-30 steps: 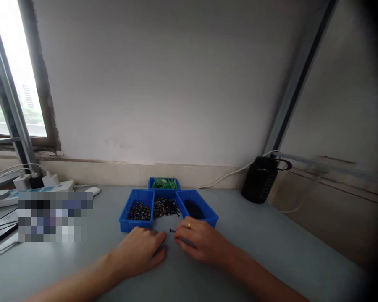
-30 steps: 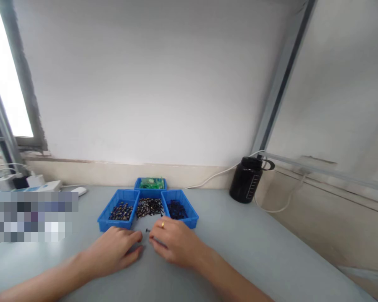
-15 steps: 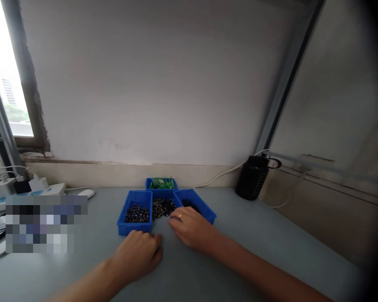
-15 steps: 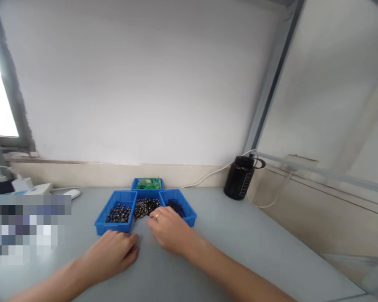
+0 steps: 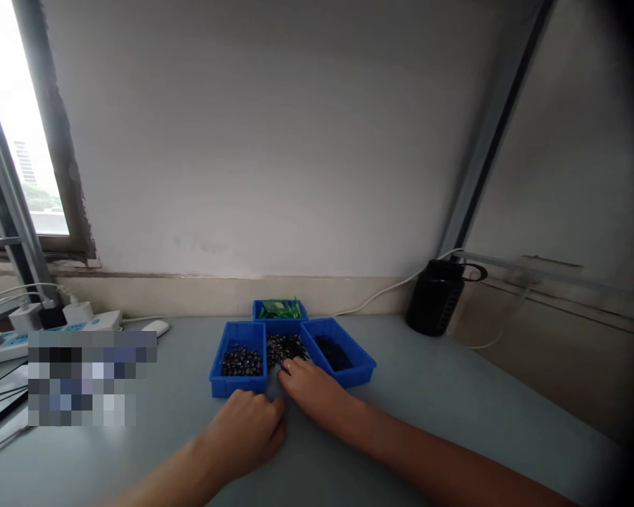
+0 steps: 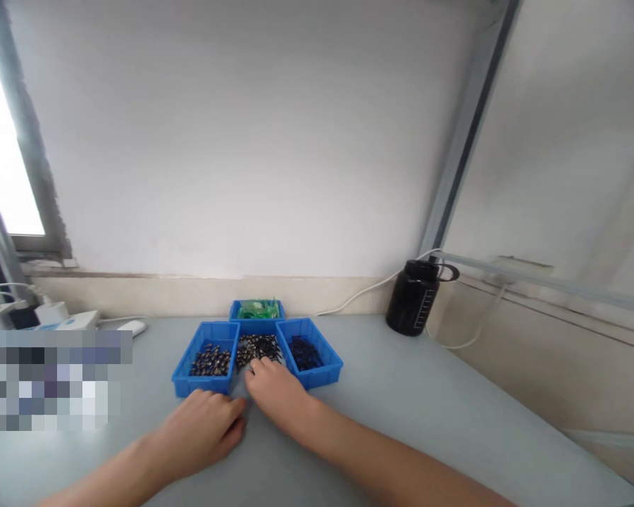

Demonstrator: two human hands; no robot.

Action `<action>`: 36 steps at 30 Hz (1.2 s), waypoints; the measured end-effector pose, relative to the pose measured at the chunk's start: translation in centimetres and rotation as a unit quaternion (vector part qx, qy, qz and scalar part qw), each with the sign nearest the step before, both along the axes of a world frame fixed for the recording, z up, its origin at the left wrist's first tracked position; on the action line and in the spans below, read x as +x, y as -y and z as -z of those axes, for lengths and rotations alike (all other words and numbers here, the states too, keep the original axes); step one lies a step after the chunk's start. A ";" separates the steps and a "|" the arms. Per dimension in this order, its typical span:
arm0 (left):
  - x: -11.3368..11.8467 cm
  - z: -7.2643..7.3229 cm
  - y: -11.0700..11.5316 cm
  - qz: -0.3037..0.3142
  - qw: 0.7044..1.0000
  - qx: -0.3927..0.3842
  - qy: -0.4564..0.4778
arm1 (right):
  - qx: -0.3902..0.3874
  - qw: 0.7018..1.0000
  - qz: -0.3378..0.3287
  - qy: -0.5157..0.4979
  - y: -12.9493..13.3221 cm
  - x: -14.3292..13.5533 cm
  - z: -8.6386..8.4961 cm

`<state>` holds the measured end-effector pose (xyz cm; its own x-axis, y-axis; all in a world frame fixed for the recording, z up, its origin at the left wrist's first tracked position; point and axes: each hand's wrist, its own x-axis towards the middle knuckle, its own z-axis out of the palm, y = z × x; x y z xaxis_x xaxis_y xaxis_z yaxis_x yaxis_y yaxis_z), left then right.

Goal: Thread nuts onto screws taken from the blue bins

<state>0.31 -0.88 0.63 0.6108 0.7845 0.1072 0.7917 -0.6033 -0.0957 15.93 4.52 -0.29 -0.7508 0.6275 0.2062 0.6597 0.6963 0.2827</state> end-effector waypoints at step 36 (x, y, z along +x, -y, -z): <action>0.0 -0.4 -0.6 -0.006 0.992 -0.058 0.114 | -0.329 0.883 -0.008 -0.334 2.6 2.4 -1.5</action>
<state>0.29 -0.24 1.04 0.5722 0.8061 0.1508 0.7914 -0.5910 0.1563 18.38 1.94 1.17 -0.6094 0.7671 0.2004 0.5148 0.5751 -0.6358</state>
